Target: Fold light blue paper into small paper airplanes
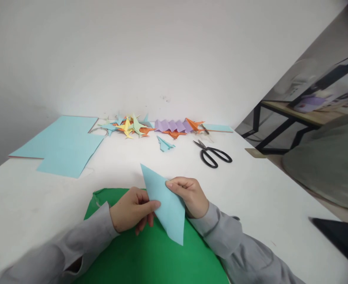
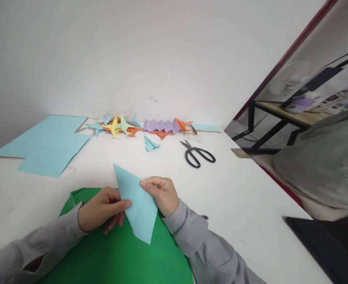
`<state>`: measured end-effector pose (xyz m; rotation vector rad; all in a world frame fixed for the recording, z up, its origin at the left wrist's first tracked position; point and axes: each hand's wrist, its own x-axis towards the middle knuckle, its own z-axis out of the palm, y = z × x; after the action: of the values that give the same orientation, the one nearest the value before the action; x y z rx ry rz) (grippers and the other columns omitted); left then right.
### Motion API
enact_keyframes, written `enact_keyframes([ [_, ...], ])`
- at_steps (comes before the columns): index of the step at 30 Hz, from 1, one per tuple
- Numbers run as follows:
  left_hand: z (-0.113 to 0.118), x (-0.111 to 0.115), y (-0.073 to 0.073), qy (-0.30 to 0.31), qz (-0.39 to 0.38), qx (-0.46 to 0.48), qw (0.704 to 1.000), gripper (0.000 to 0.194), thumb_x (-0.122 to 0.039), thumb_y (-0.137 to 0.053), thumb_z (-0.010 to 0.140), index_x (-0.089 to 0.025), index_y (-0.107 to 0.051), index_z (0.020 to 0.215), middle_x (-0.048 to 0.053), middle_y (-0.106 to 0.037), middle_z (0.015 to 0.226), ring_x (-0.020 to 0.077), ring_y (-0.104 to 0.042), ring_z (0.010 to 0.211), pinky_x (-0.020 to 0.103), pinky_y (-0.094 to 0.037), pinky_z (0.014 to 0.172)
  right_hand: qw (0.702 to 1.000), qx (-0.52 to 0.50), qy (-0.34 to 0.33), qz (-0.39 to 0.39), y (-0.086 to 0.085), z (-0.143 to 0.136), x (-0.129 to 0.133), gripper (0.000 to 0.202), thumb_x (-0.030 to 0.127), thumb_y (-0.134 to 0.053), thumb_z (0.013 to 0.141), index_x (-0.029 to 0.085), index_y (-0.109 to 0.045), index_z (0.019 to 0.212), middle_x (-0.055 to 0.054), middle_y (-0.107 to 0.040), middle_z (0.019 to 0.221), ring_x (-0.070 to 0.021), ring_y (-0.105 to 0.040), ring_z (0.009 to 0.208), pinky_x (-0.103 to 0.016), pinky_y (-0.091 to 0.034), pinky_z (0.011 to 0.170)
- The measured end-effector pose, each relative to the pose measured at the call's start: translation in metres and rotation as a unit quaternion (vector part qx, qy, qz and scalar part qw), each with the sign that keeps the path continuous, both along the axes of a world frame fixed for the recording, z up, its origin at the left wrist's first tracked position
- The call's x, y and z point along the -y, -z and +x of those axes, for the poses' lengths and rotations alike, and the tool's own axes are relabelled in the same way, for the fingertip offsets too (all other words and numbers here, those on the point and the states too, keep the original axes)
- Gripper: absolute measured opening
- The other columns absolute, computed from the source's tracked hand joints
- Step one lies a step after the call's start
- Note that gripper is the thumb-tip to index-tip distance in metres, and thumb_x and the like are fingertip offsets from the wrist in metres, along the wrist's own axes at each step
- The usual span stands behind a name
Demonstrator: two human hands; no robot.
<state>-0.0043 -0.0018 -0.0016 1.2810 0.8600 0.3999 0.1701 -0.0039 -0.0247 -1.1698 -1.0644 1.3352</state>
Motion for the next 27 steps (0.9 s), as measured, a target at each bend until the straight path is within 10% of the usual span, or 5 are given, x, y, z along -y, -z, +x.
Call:
enact_keyframes([
  [27, 0.0008, 0.0005, 0.0038, 0.035, 0.056, -0.059, 0.996, 0.031, -0.037, -0.050, 0.075, -0.014, -0.053, 0.055, -0.005, -0.044, 0.034, 0.0062, -0.039, 0.027, 0.017, -0.032, 0.029, 0.995, 0.008, 0.090, 0.040, 0.0072, 0.0009, -0.0034, 0.023, 0.037, -0.068, 0.065, 0.015, -0.066, 0.060, 0.003, -0.053, 0.047, -0.0079, -0.040, 0.042, -0.022, -0.034, 0.042],
])
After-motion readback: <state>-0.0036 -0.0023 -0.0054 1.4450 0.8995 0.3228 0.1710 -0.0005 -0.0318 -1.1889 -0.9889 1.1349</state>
